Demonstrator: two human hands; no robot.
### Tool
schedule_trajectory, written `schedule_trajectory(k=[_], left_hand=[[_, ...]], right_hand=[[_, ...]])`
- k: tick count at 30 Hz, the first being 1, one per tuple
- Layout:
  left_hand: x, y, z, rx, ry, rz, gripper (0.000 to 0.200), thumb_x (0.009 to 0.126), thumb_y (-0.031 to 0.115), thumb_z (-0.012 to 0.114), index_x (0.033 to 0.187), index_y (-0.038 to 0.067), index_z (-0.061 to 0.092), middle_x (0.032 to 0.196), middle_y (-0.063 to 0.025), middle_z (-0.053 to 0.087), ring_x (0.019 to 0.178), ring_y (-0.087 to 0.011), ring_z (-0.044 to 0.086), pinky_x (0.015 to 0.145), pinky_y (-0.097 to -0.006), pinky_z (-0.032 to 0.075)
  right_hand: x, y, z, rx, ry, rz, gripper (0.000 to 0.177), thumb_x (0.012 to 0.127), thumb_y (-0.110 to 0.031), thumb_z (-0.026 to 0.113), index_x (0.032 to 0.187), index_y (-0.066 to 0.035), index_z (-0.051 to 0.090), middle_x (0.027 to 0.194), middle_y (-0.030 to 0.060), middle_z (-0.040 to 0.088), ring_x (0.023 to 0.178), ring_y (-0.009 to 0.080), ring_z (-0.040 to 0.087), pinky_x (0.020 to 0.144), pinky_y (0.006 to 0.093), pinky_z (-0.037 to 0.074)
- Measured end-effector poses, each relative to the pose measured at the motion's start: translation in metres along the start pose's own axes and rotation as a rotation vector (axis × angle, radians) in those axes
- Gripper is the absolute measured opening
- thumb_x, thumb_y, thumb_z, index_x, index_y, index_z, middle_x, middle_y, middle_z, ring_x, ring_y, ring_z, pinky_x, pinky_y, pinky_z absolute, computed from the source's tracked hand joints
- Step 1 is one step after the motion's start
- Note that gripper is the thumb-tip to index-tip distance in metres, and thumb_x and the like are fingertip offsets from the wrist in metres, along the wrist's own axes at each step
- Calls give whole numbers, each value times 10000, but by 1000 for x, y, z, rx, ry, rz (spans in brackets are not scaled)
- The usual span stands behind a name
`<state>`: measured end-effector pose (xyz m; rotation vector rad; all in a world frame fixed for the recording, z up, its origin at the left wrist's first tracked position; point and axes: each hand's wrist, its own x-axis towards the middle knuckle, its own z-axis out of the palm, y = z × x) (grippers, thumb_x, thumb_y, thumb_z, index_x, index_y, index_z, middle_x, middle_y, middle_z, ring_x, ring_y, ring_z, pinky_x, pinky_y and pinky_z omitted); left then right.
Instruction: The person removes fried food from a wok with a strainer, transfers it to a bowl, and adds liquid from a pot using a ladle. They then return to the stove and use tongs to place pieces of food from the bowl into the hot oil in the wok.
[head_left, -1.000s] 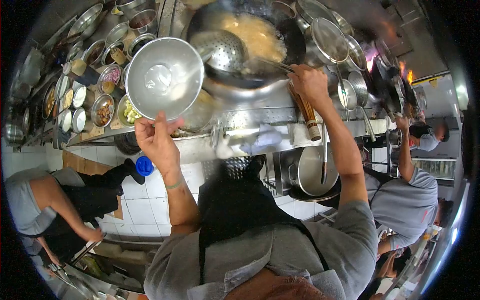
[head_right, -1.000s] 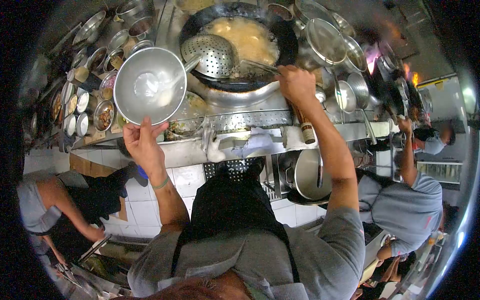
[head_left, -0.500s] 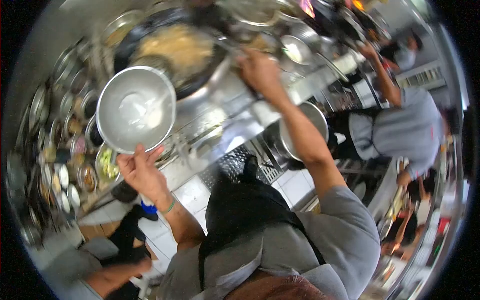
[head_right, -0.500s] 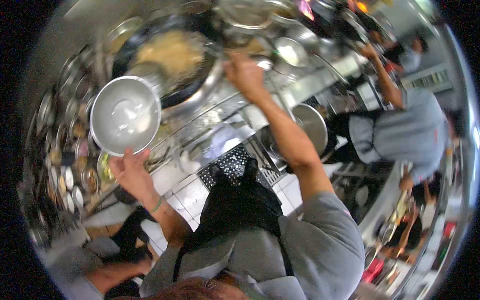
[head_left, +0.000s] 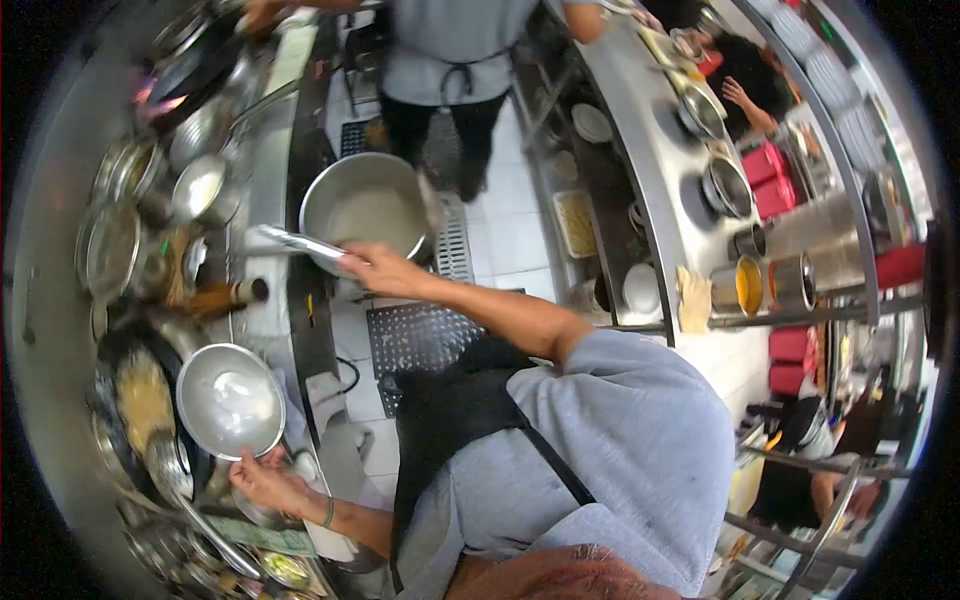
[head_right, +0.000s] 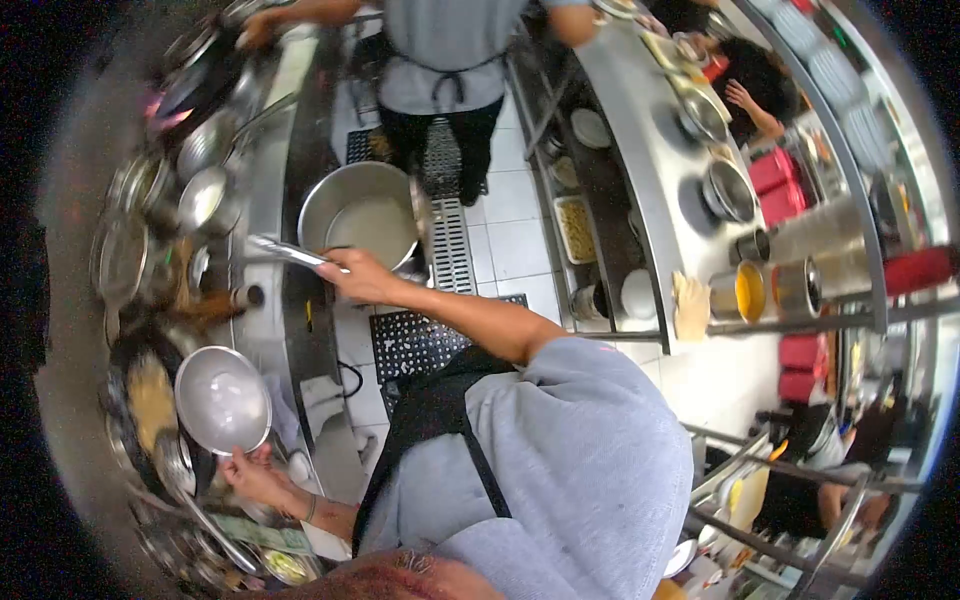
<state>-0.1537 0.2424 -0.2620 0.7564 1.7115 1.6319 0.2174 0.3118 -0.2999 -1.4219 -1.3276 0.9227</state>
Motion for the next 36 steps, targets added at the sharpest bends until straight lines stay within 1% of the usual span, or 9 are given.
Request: schedule_trajectory(k=[6, 12, 13, 16, 21, 30, 34, 35, 36], left_hand=[[-88, -81, 155, 251, -560, -212, 171, 876, 62, 621, 1009, 7, 528, 819, -97, 619, 537, -190, 619, 484, -328, 580], [-292, -124, 339, 273, -1255, -441, 135, 884, 46, 628, 977, -29, 565, 826, -117, 620, 577, -214, 652, 521, -310, 595], [-325, -122, 366, 298, -1331, -460, 113, 908, 48, 617, 960, -24, 547, 827, -122, 622, 577, -208, 650, 519, -308, 593], [-403, -131, 436, 194, -1529, -576, 134, 912, 48, 626, 926, 18, 496, 812, -115, 615, 574, -220, 648, 534, -321, 597], [-493, -127, 520, 154, -1568, -599, 163, 898, -5, 599, 954, 22, 448, 862, -140, 585, 593, -261, 645, 554, -360, 610], [-586, -141, 580, 259, -1645, -573, 193, 899, -7, 586, 1003, 42, 431, 935, -140, 583, 732, -273, 647, 613, -364, 609], [-591, -118, 556, 194, -2008, -747, 227, 993, 86, 524, 1206, 36, 464, 1023, -117, 621, 826, -239, 647, 756, -379, 594], [-583, -148, 564, 207, -2247, -641, 255, 1033, 146, 470, 1258, 28, 456, 1039, -113, 629, 860, -240, 657, 806, -380, 586], [-577, -144, 555, 203, -2246, -582, 263, 1036, 162, 469, 1258, 23, 464, 1046, -118, 631, 879, -241, 662, 809, -374, 586]], right_hand=[[-123, 87, -192, -46, 561, 211, 450, 972, -367, 594, 1180, 28, 651, 963, 224, 709, 900, 280, 693, 810, 394, 527], [-244, 63, -335, -242, 952, 290, 461, 928, -371, 668, 1161, 27, 655, 866, 205, 707, 734, 226, 696, 674, 349, 535], [-259, 37, -354, -253, 901, 420, 444, 923, -345, 676, 1156, 32, 655, 909, 233, 704, 705, 244, 694, 686, 354, 539], [-290, 47, -378, -326, 1030, 321, 418, 913, -294, 691, 1163, 39, 653, 988, 246, 705, 796, 308, 711, 744, 367, 545], [-322, 44, -393, -251, 1112, 286, 419, 904, -240, 709, 1159, 84, 638, 1002, 248, 709, 846, 288, 716, 752, 364, 544], [-367, 55, -384, -135, 1238, 397, 378, 900, -200, 722, 1146, 75, 642, 864, 207, 712, 730, 212, 677, 674, 336, 528], [-360, 53, -389, -248, 1212, 370, 378, 896, -208, 729, 1140, 68, 644, 867, 205, 710, 725, 223, 674, 666, 340, 524], [-355, 55, -390, -241, 1202, 342, 368, 875, -211, 749, 1127, 41, 658, 879, 200, 711, 729, 247, 681, 664, 356, 528], [-349, 53, -391, -265, 1154, 327, 364, 868, -213, 755, 1121, 31, 662, 878, 193, 711, 723, 248, 682, 661, 353, 528]])
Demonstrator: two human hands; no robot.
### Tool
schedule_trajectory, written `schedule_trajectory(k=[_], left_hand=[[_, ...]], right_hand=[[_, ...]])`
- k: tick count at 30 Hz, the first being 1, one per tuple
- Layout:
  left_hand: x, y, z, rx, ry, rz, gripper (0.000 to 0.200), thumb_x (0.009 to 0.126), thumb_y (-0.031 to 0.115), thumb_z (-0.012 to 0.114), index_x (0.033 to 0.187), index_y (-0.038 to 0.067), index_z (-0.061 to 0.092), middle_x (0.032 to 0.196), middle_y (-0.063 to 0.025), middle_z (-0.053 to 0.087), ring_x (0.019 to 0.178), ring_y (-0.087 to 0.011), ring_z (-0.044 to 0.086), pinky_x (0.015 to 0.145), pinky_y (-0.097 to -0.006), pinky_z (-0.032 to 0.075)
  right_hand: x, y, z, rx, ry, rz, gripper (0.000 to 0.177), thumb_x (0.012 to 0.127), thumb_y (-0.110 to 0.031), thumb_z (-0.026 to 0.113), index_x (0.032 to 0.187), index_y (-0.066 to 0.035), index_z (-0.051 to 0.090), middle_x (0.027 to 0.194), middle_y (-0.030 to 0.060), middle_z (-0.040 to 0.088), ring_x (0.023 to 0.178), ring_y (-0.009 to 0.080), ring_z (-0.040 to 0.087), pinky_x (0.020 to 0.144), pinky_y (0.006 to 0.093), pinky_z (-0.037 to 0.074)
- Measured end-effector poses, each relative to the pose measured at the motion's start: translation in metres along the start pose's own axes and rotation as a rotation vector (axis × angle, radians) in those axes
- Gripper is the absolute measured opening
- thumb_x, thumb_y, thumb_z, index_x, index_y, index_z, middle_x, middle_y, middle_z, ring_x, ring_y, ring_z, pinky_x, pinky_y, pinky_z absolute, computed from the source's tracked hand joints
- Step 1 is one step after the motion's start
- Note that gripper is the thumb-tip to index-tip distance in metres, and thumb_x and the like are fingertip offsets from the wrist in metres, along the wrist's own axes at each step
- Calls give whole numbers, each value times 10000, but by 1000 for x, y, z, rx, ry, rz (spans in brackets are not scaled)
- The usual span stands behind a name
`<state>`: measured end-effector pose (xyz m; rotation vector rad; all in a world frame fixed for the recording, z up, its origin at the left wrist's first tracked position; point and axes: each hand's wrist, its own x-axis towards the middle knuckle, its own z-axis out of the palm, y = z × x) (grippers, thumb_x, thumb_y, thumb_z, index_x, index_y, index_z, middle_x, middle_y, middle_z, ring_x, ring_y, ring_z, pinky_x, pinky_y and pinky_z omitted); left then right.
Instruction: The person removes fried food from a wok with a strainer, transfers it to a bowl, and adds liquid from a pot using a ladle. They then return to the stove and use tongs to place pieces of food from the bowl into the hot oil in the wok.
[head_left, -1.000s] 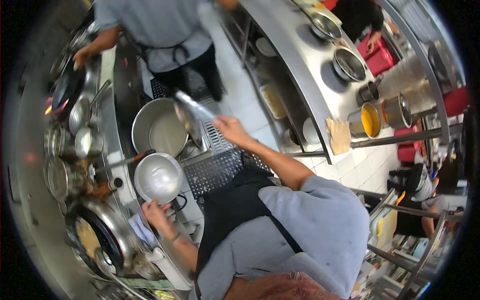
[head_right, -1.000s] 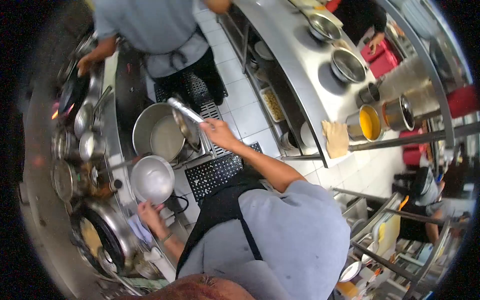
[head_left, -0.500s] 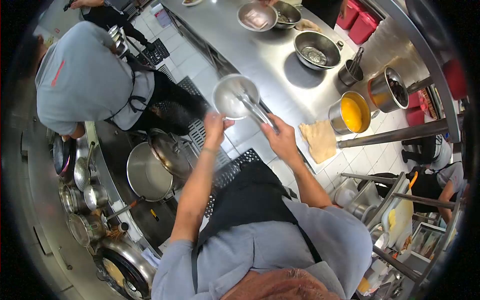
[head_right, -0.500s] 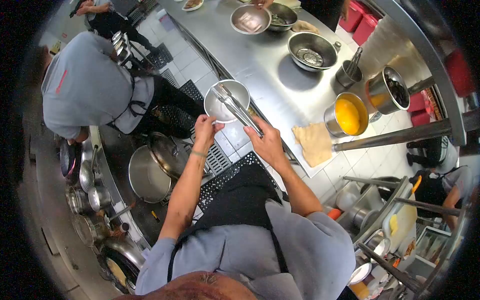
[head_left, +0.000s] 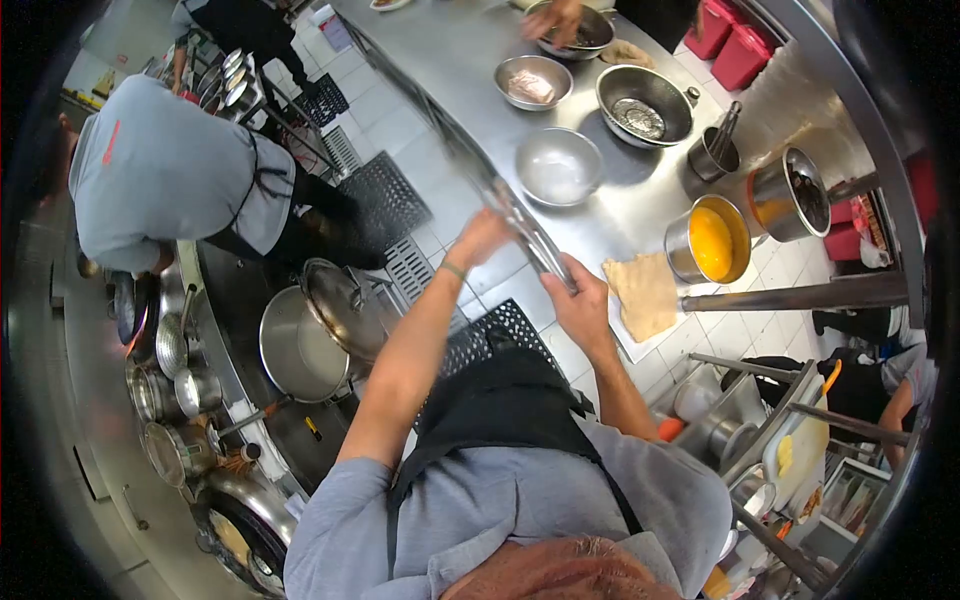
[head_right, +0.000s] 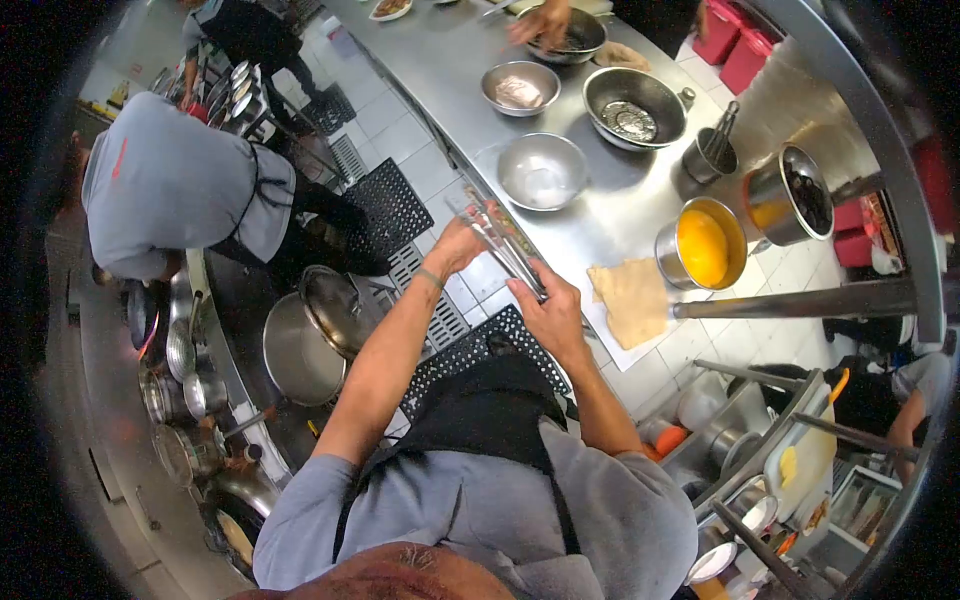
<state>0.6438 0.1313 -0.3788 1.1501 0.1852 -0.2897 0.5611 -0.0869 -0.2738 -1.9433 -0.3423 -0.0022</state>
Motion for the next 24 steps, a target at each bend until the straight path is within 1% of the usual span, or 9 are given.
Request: schedule_trajectory(k=[4, 6, 8, 11, 12, 14, 17, 20, 24], left_hand=[[-100, 13, 29, -210, 114, -163, 274, 957, 58, 545, 1218, -24, 553, 1108, -130, 634, 960, -223, 665, 852, -350, 558], [-145, -45, 6, -297, 66, -158, 298, 967, 111, 562, 1226, -36, 550, 1122, -122, 629, 932, -216, 664, 805, -329, 551], [-207, -25, 22, 117, 34, -261, 340, 1010, 211, 546, 1237, -41, 561, 1090, -112, 666, 920, -187, 668, 802, -310, 550], [-278, 25, 36, 611, 14, -185, 255, 972, 159, 597, 1152, -19, 627, 985, -90, 695, 885, -149, 655, 769, -291, 524], [-295, 47, 44, 686, 160, -129, 213, 945, 127, 629, 1113, -3, 656, 884, -107, 695, 844, -143, 648, 768, -285, 507], [-321, 66, 48, 728, 506, 183, 261, 924, 119, 647, 1148, -16, 643, 940, -133, 689, 852, -192, 649, 781, -291, 507], [-339, 77, 40, 983, 1020, 581, 497, 879, 266, 723, 1266, -9, 575, 1226, -200, 605, 1086, -289, 589, 928, -397, 465], [-360, 71, 29, 1213, 1244, 523, 819, 787, 451, 782, 1395, 11, 455, 1484, -269, 336, 1317, -410, 371, 1079, -549, 297], [-409, 50, 9, 1136, 1308, 431, 1019, 686, 473, 839, 1490, 74, 357, 1585, -265, 104, 1463, -452, 112, 1101, -697, 97]], right_hand=[[16, -39, 24, -115, -79, -253, 388, 783, -223, 804, 1102, -43, 677, 810, 112, 685, 664, 244, 669, 611, 348, 518], [30, -46, 41, -266, -117, -507, 432, 738, -229, 822, 1111, -68, 674, 775, 77, 660, 648, 231, 659, 592, 348, 512], [44, -61, 67, -380, -192, -699, 306, 747, -182, 736, 1029, -91, 660, 725, 31, 605, 633, 208, 640, 557, 346, 485], [47, -70, 107, -535, -431, -945, 207, 787, -152, 649, 985, -93, 638, 721, 15, 586, 653, 188, 627, 566, 333, 469], [46, -74, 121, -571, -512, -1012, 206, 802, -147, 621, 1001, -99, 630, 730, 12, 580, 678, 186, 622, 584, 337, 464], [36, -86, 144, -582, -606, -1155, 170, 806, -145, 606, 969, -98, 614, 726, 11, 578, 686, 183, 625, 593, 340, 465], [11, -108, 173, -493, -652, -1332, 114, 785, -148, 632, 865, -73, 600, 710, 24, 590, 657, 191, 644, 584, 347, 476], [-21, -139, 196, -431, -801, -1401, 133, 784, -141, 636, 886, -57, 620, 730, 42, 595, 674, 205, 650, 584, 354, 474], [-72, -168, 237, -358, -962, -1473, 154, 770, -168, 666, 864, -45, 659, 746, 75, 570, 713, 236, 634, 610, 385, 465]])
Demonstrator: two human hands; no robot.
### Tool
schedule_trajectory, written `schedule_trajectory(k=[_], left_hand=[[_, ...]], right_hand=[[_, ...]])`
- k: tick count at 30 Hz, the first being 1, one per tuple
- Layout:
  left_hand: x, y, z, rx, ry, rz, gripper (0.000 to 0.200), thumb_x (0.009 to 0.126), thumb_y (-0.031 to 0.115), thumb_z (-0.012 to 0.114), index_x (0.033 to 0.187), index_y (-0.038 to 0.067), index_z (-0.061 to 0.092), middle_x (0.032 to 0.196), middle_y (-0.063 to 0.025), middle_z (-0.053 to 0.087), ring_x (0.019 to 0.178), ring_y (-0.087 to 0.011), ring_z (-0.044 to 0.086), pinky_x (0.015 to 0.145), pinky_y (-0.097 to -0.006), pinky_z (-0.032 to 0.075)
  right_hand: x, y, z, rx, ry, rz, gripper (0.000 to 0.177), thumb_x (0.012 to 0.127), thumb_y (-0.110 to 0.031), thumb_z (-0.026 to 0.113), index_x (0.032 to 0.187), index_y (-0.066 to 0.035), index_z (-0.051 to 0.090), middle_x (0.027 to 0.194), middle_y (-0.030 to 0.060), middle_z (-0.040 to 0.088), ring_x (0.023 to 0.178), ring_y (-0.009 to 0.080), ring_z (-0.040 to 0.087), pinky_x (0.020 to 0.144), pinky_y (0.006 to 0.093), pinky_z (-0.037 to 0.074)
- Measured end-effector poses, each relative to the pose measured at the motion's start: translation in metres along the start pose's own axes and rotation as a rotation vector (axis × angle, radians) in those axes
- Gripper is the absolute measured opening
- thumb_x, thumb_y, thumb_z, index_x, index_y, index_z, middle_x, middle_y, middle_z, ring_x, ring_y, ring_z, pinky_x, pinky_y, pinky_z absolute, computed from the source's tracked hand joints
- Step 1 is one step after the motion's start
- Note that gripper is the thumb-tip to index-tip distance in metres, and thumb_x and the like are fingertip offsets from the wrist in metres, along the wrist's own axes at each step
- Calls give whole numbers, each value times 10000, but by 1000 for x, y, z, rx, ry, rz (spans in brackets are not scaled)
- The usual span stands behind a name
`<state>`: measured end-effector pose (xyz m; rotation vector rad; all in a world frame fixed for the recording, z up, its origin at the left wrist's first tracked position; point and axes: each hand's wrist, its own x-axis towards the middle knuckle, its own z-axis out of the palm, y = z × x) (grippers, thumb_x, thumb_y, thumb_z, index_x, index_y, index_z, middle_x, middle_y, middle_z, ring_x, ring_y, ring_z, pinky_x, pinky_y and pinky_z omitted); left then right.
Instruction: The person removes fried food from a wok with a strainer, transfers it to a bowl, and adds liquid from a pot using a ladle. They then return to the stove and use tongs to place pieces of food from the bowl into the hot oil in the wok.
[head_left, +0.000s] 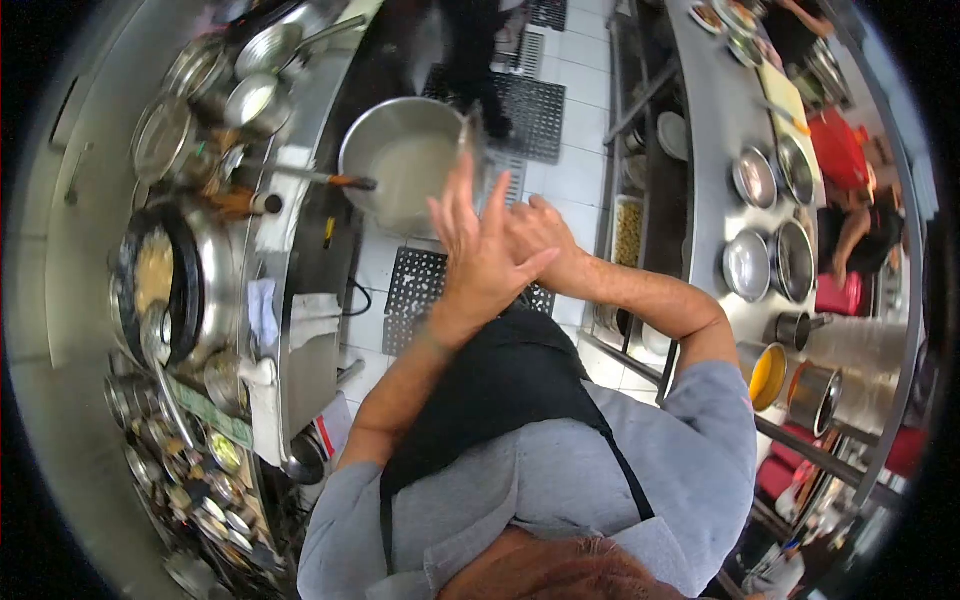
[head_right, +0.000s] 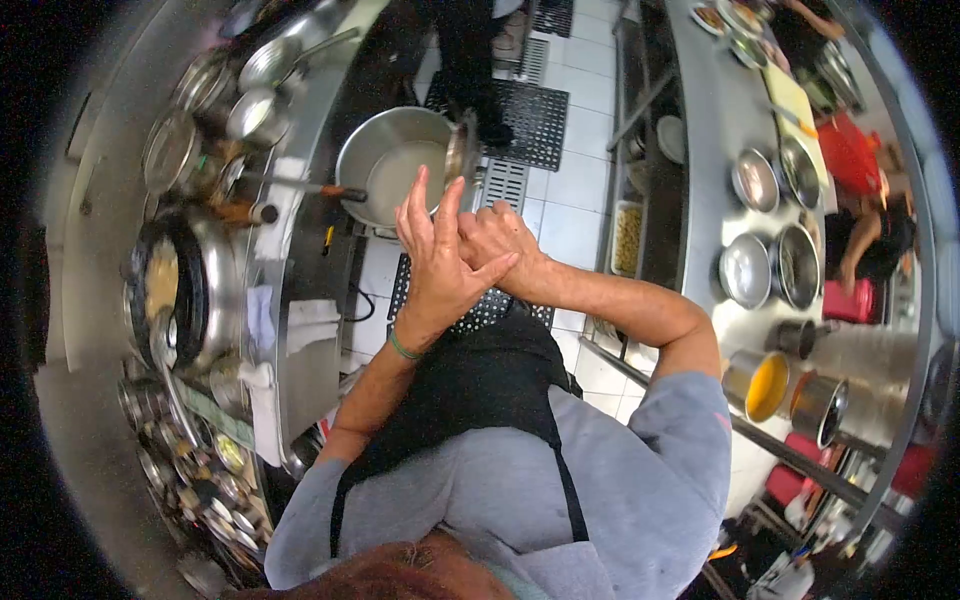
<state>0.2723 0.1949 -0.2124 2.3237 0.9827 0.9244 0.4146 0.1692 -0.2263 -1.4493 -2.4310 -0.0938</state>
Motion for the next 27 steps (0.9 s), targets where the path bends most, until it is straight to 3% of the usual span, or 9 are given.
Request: schedule_trajectory(k=[3, 6, 8, 10, 12, 16, 18, 22, 27], left_hand=[[-11, -28, -40, -7, 83, -56, 1003, 685, 438, 839, 1489, 74, 363, 1579, -271, 120, 1461, -457, 124, 1091, -725, 93], [-16, -62, -76, 102, 174, -121, 911, 737, 465, 796, 1446, 43, 411, 1530, -327, 189, 1370, -484, 247, 1111, -619, 181], [-10, -99, -116, 278, 319, -268, 753, 779, 293, 767, 1408, 32, 446, 1537, -323, 175, 1395, -502, 222, 1085, -672, 208], [-18, -152, -152, 359, 589, -278, 676, 828, 267, 735, 1387, 15, 451, 1501, -354, 225, 1372, -509, 257, 1084, -619, 255], [-38, -177, -186, 197, 639, -288, 634, 852, 289, 725, 1359, -1, 477, 1478, -371, 258, 1348, -519, 291, 1093, -573, 278], [-76, -175, -209, 100, 472, -253, 723, 785, 355, 791, 1350, 11, 499, 1493, -362, 237, 1375, -498, 273, 1119, -568, 259], [-89, -165, -212, 41, 366, -256, 770, 782, 386, 807, 1393, 45, 485, 1549, -298, 213, 1407, -451, 265, 1146, -513, 249], [-101, -179, -228, -15, 240, -275, 790, 736, 369, 826, 1391, 77, 495, 1583, -271, 149, 1423, -445, 220, 1161, -503, 226], [-106, -194, -259, -134, 105, -125, 228, 774, 182, 754, 998, 144, 738, 1565, -118, 366, 1434, -407, 261, 1178, -473, 231]], right_hand=[[38, -32, 27, -21, 14, -120, 123, 778, -160, 660, 852, -63, 675, 735, 70, 567, 715, 235, 623, 633, 390, 439], [75, -59, 40, -81, 56, -309, 97, 795, -144, 641, 837, -69, 685, 703, 51, 575, 712, 207, 633, 643, 374, 424], [99, -81, 50, -184, -12, -400, 97, 807, -144, 629, 826, -72, 691, 684, 34, 580, 697, 185, 640, 642, 359, 415], [121, -109, 60, -341, -165, -430, 106, 817, -150, 621, 818, -75, 696, 669, 15, 585, 675, 163, 646, 632, 343, 405], [144, -126, 70, -349, -220, -485, 111, 819, -162, 622, 823, -82, 699, 678, 9, 588, 655, 160, 647, 633, 339, 403], [177, -157, 89, -336, -252, -585, 127, 822, -199, 619, 819, -100, 698, 741, 11, 604, 720, 159, 636, 677, 349, 400], [194, -165, 101, -273, -189, -675, 130, 813, -214, 619, 807, -107, 692, 746, 11, 588, 746, 165, 612, 695, 358, 390], [222, -185, 96, -353, -164, -799, 165, 781, -269, 623, 753, -110, 653, 725, 9, 482, 710, 182, 524, 703, 359, 343], [227, -193, 132, -513, -130, -949, 286, 828, -248, 572, 1042, -84, 667, 919, 82, 585, 824, 235, 566, 711, 399, 446]])
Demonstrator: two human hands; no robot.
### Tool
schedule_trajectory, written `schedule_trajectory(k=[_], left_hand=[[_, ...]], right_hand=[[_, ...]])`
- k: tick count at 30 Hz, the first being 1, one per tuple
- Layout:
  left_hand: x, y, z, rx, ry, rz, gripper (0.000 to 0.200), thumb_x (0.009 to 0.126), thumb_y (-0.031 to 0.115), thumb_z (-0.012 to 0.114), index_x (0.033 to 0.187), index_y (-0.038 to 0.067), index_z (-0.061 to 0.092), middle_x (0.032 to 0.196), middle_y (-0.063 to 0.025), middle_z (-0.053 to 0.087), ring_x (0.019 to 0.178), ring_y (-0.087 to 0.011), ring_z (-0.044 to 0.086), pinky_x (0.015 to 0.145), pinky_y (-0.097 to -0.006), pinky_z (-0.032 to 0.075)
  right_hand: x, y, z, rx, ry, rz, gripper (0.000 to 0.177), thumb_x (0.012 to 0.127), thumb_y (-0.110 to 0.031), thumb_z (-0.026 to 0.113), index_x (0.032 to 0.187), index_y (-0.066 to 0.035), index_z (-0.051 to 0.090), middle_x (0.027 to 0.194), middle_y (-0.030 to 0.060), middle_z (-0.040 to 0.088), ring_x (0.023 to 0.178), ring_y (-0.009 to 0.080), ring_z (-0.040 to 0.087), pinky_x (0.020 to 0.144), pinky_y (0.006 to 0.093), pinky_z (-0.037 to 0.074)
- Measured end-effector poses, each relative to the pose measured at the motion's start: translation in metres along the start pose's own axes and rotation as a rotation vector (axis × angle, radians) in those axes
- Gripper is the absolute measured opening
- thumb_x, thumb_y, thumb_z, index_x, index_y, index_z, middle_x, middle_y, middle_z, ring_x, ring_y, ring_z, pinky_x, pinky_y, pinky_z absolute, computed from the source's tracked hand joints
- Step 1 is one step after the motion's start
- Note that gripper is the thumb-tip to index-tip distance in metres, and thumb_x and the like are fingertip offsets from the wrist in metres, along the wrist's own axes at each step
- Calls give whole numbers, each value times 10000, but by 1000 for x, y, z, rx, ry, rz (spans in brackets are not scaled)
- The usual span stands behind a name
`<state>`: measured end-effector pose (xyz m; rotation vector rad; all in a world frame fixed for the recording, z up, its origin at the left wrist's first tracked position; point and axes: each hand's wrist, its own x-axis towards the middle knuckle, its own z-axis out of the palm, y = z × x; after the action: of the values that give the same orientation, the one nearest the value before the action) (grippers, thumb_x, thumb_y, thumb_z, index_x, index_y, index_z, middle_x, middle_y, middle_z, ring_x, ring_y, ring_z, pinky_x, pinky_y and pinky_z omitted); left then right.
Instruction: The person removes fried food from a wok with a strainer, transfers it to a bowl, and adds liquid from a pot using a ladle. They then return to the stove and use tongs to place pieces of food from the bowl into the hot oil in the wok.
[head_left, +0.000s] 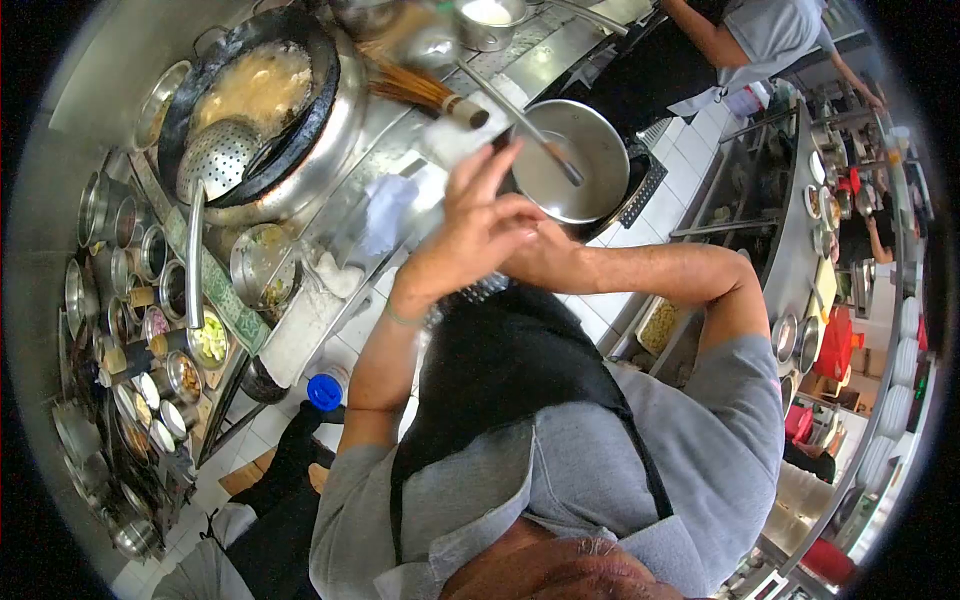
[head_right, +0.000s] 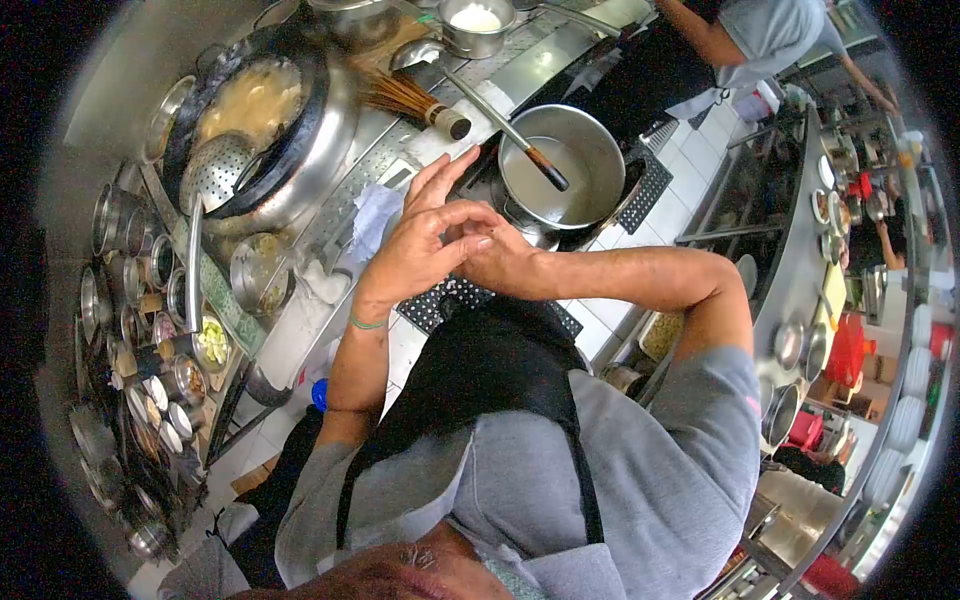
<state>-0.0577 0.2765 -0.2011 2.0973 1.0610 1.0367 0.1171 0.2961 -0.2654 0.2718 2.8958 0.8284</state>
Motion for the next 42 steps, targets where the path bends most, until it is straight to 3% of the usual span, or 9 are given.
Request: schedule_trajectory(k=[15, 18, 25, 28, 31, 32, 35, 38, 42], left_hand=[[50, -4, -4, 249, 165, -86, 71, 812, 136, 725, 854, 85, 698, 1486, -84, 470, 1424, -400, 270, 1170, -491, 220], [61, -19, -25, 250, 500, -206, 66, 876, 128, 695, 882, 64, 680, 1416, -134, 527, 1352, -326, 424, 1135, -440, 288], [37, 6, -45, 95, 1022, -364, 18, 898, 11, 673, 910, 18, 661, 1390, -191, 533, 1266, -246, 518, 997, -325, 445], [15, 14, -40, 95, 1082, -438, 41, 945, 30, 617, 939, 10, 652, 1414, -217, 516, 1334, -280, 481, 1118, -405, 362], [-8, 20, -35, 89, 1110, -540, 31, 932, 7, 626, 902, 5, 616, 1411, -202, 511, 1306, -268, 492, 1000, -339, 454], [-16, 21, -31, 55, 1120, -594, 48, 941, 29, 622, 898, 9, 614, 1397, -198, 523, 1296, -277, 497, 1027, -360, 432], [-56, 16, -12, -18, 1018, -743, 56, 944, 46, 626, 897, 16, 617, 1374, -186, 542, 1277, -264, 512, 1041, -365, 412], [-115, -3, 20, -152, 956, -861, 81, 939, 60, 640, 891, 4, 606, 1269, -141, 616, 1164, -218, 575, 1016, -351, 426], [-183, -22, 59, 10, 866, -1089, 211, 975, 135, 571, 912, -52, 646, 1121, -167, 668, 987, -211, 632, 896, -321, 481]], right_hand=[[9, 72, -10, 260, 200, -150, 245, 838, -221, 605, 991, -111, 761, 1020, 73, 695, 1035, 266, 610, 941, 460, 399], [13, 97, -31, 279, -145, -152, 183, 815, -207, 639, 874, -100, 775, 854, 53, 684, 976, 251, 607, 977, 506, 366], [5, 139, 0, 150, 211, -137, 170, 778, -180, 629, 807, -52, 735, 733, 54, 610, 1015, 354, 612, 1100, 637, 258], [10, 149, 9, 214, 275, -69, 162, 771, -175, 639, 811, -40, 720, 751, 71, 614, 1075, 406, 596, 1111, 657, 241], [16, 154, 19, 451, 368, 71, 163, 757, -160, 684, 846, -34, 740, 816, 89, 657, 1051, 329, 620, 1098, 679, 212], [14, 153, 24, 572, 264, 82, 172, 783, -172, 691, 893, -39, 700, 831, 113, 641, 1011, 372, 656, 992, 627, 406], [10, 126, 37, 1086, -12, 341, 245, 832, -204, 709, 993, -20, 688, 895, 162, 684, 904, 375, 688, 831, 533, 529], [-16, 72, 69, 1223, -51, 424, 328, 853, -262, 722, 1060, -11, 674, 951, 215, 698, 819, 408, 685, 710, 483, 562], [-57, 16, 106, 1191, -355, 822, 275, 843, -248, 717, 932, 7, 664, 847, 249, 686, 816, 426, 686, 735, 514, 561]])
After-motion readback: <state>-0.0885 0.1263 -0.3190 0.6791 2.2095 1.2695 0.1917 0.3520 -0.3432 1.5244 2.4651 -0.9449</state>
